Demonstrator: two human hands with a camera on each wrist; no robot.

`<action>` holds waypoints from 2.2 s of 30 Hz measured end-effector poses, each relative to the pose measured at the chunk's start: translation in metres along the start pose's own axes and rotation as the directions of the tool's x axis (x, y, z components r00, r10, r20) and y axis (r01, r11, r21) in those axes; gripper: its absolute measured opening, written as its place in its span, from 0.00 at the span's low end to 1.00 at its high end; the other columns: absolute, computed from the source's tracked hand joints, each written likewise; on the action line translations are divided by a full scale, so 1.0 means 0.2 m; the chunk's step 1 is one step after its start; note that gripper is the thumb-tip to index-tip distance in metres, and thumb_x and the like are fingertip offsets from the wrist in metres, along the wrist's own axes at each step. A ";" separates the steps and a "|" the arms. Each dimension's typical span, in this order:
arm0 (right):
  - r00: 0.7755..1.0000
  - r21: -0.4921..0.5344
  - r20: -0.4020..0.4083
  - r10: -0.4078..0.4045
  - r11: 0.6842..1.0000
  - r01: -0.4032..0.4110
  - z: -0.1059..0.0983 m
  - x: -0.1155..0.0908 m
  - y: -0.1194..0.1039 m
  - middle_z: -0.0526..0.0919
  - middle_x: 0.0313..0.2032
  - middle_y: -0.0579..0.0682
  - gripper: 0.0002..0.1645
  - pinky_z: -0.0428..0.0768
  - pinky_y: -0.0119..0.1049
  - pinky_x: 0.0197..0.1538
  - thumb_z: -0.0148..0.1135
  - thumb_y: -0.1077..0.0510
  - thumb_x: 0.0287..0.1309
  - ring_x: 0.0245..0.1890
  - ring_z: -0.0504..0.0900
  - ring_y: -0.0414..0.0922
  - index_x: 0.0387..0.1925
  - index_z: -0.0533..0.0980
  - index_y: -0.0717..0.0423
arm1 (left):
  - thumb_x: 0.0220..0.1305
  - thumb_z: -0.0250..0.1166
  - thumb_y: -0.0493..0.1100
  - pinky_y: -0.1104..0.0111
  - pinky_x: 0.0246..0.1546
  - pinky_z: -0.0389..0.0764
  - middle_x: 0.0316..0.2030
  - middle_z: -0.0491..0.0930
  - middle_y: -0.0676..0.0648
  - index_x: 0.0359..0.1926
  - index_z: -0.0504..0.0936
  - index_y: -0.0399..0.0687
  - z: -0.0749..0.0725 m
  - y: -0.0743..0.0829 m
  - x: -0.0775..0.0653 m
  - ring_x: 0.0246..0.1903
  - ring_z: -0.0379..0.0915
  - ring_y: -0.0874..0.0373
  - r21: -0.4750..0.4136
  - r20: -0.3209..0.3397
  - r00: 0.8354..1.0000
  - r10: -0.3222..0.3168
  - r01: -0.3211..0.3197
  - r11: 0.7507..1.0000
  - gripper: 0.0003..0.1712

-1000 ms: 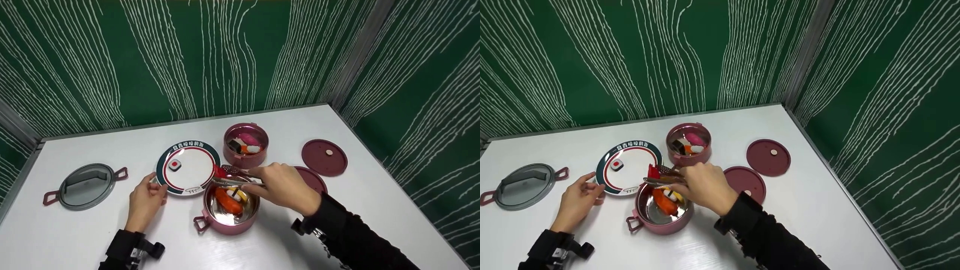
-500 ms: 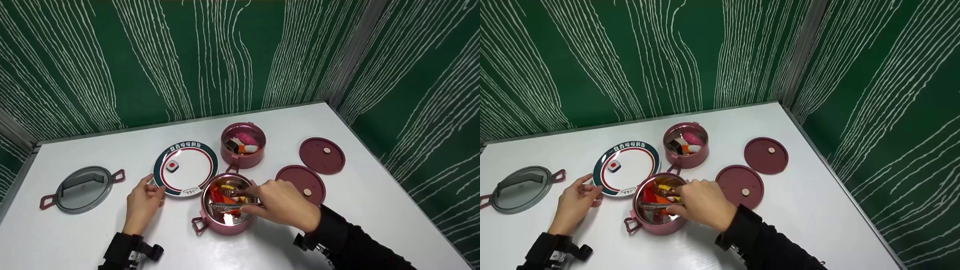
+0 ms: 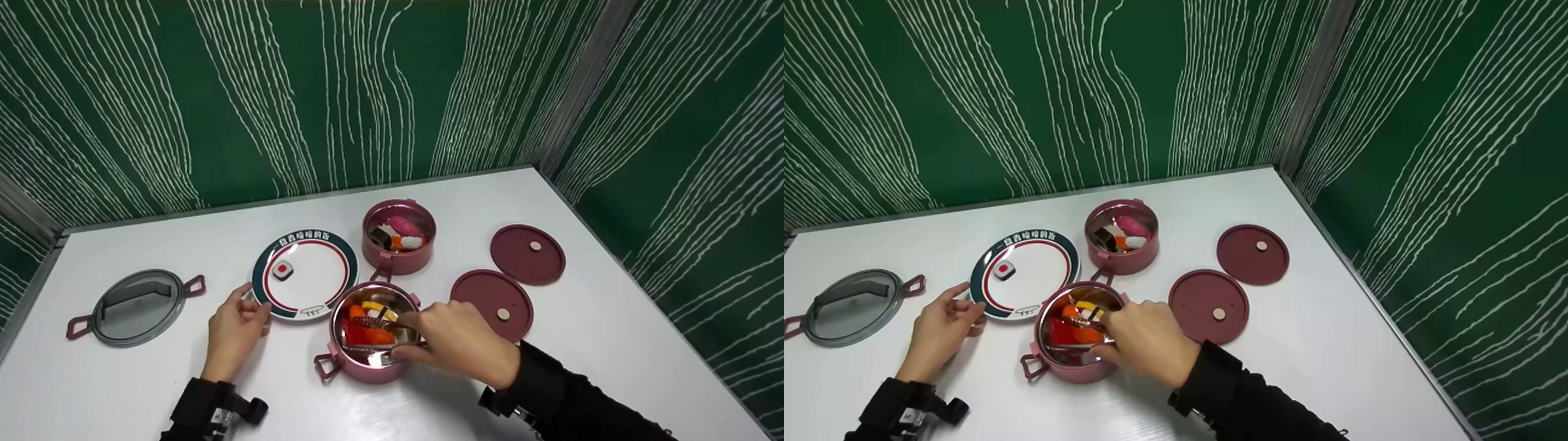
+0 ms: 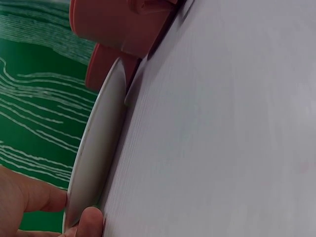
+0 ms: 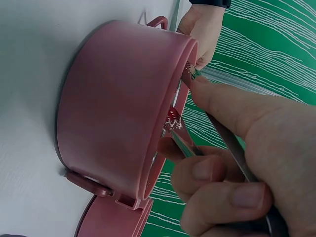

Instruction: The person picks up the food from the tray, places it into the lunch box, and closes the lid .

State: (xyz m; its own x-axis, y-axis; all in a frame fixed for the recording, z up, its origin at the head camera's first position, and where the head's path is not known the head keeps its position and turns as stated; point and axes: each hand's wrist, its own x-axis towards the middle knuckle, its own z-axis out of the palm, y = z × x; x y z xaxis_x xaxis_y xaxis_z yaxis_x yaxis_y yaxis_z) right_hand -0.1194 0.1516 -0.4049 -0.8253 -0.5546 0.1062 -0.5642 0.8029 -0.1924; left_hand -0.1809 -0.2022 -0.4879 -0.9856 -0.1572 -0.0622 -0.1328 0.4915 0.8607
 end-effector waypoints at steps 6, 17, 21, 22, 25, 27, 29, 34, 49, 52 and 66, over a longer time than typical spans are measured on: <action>1.000 -0.007 -0.018 -0.002 1.000 0.002 0.00 0.00 0.00 0.69 0.18 0.37 0.21 0.60 0.33 0.21 0.73 0.35 0.64 0.20 0.68 0.37 0.36 0.85 0.47 | 0.75 0.65 0.39 0.78 0.32 0.86 0.42 0.86 0.39 0.78 0.67 0.33 -0.01 -0.01 0.00 0.30 0.84 0.65 0.016 -0.009 1.000 0.012 -0.012 1.000 0.36; 1.000 0.064 -0.027 0.010 0.998 -0.008 -0.06 0.07 -0.01 0.81 0.21 0.40 0.23 0.63 0.30 0.20 0.73 0.37 0.66 0.20 0.72 0.35 0.49 0.89 0.49 | 0.75 0.66 0.38 0.78 0.31 0.86 0.41 0.85 0.40 0.78 0.66 0.32 0.01 0.00 0.00 0.29 0.83 0.64 0.004 -0.014 1.000 0.013 -0.013 1.000 0.36; 0.999 0.071 -0.032 0.016 0.997 -0.013 -0.08 0.13 -0.03 0.70 0.17 0.38 0.24 0.62 0.32 0.20 0.72 0.36 0.67 0.18 0.68 0.37 0.53 0.87 0.47 | 0.74 0.66 0.37 0.77 0.31 0.86 0.42 0.85 0.39 0.78 0.67 0.32 0.01 0.00 0.00 0.30 0.83 0.63 -0.001 -0.015 1.000 0.019 -0.019 1.000 0.36; 0.999 0.072 -0.035 0.021 0.997 -0.019 -0.08 0.16 -0.03 0.70 0.17 0.38 0.24 0.63 0.33 0.20 0.72 0.36 0.66 0.18 0.68 0.37 0.52 0.87 0.47 | 0.74 0.66 0.37 0.77 0.32 0.86 0.43 0.85 0.38 0.78 0.67 0.32 0.01 0.00 0.01 0.30 0.84 0.63 -0.006 -0.014 1.000 0.018 -0.018 1.000 0.36; 0.998 0.054 -0.046 0.032 0.998 -0.029 -0.09 0.23 -0.05 0.74 0.19 0.40 0.24 0.65 0.34 0.21 0.73 0.35 0.65 0.19 0.70 0.39 0.47 0.87 0.50 | 0.74 0.66 0.37 0.77 0.32 0.86 0.44 0.85 0.37 0.78 0.67 0.31 0.01 0.00 0.01 0.30 0.84 0.63 -0.010 -0.014 1.000 0.020 -0.020 1.000 0.36; 0.998 0.040 -0.052 0.039 0.999 -0.037 -0.09 0.29 -0.06 0.77 0.21 0.42 0.25 0.68 0.35 0.21 0.72 0.34 0.66 0.19 0.72 0.41 0.43 0.86 0.52 | 0.74 0.66 0.37 0.77 0.32 0.87 0.44 0.86 0.37 0.78 0.67 0.31 0.01 0.00 0.01 0.30 0.84 0.63 -0.009 -0.014 1.000 0.020 -0.020 1.000 0.36; 0.998 0.028 -0.053 0.043 0.999 -0.042 -0.09 0.35 -0.06 0.80 0.22 0.44 0.26 0.70 0.37 0.21 0.72 0.34 0.66 0.21 0.74 0.42 0.43 0.86 0.53 | 0.74 0.66 0.36 0.77 0.31 0.87 0.45 0.86 0.36 0.78 0.67 0.32 0.02 0.00 0.01 0.31 0.84 0.63 -0.009 -0.019 1.000 0.023 -0.024 1.000 0.36; 0.996 0.024 -0.027 0.084 0.996 -0.084 -0.07 0.47 -0.06 0.84 0.25 0.48 0.29 0.77 0.41 0.23 0.71 0.33 0.67 0.23 0.77 0.45 0.47 0.86 0.55 | 0.73 0.68 0.36 0.77 0.30 0.85 0.43 0.87 0.38 0.77 0.68 0.32 0.03 -0.01 0.01 0.29 0.84 0.64 -0.003 -0.029 0.999 0.037 -0.037 0.999 0.36; 0.984 -0.011 0.048 0.172 0.985 -0.172 0.08 0.77 -0.08 0.73 0.20 0.46 0.30 0.66 0.36 0.23 0.68 0.31 0.69 0.23 0.73 0.46 0.37 0.84 0.55 | 0.72 0.69 0.35 0.76 0.30 0.87 0.43 0.87 0.37 0.76 0.70 0.32 0.03 -0.01 0.02 0.29 0.85 0.62 -0.031 -0.041 0.998 0.038 -0.039 0.999 0.35; 0.977 -0.024 0.083 0.197 0.980 -0.196 0.11 0.82 -0.10 0.74 0.22 0.47 0.31 0.67 0.36 0.25 0.67 0.31 0.69 0.25 0.73 0.46 0.41 0.85 0.56 | 0.72 0.69 0.35 0.75 0.30 0.88 0.45 0.87 0.36 0.76 0.70 0.33 0.02 -0.01 0.02 0.30 0.85 0.62 -0.038 -0.042 0.999 0.027 -0.028 0.999 0.35; 0.970 -0.083 0.087 0.227 0.972 -0.220 0.21 0.91 -0.16 0.91 0.34 0.54 0.30 0.86 0.48 0.33 0.68 0.32 0.69 0.33 0.88 0.51 0.39 0.87 0.55 | 0.70 0.69 0.35 0.75 0.28 0.86 0.40 0.86 0.39 0.75 0.71 0.31 0.04 -0.01 0.02 0.26 0.82 0.64 -0.059 -0.049 0.997 0.061 -0.064 0.996 0.35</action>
State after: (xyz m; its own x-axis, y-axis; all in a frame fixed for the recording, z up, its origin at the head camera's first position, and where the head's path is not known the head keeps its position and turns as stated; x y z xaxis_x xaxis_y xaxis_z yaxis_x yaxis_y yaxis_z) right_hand -0.2498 0.0154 -0.4199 -0.9268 -0.3748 -0.0256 -0.3687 0.9205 -0.1293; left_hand -0.1863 -0.1966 -0.4941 -0.9856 -0.1685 0.0148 -0.0635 0.4496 0.8910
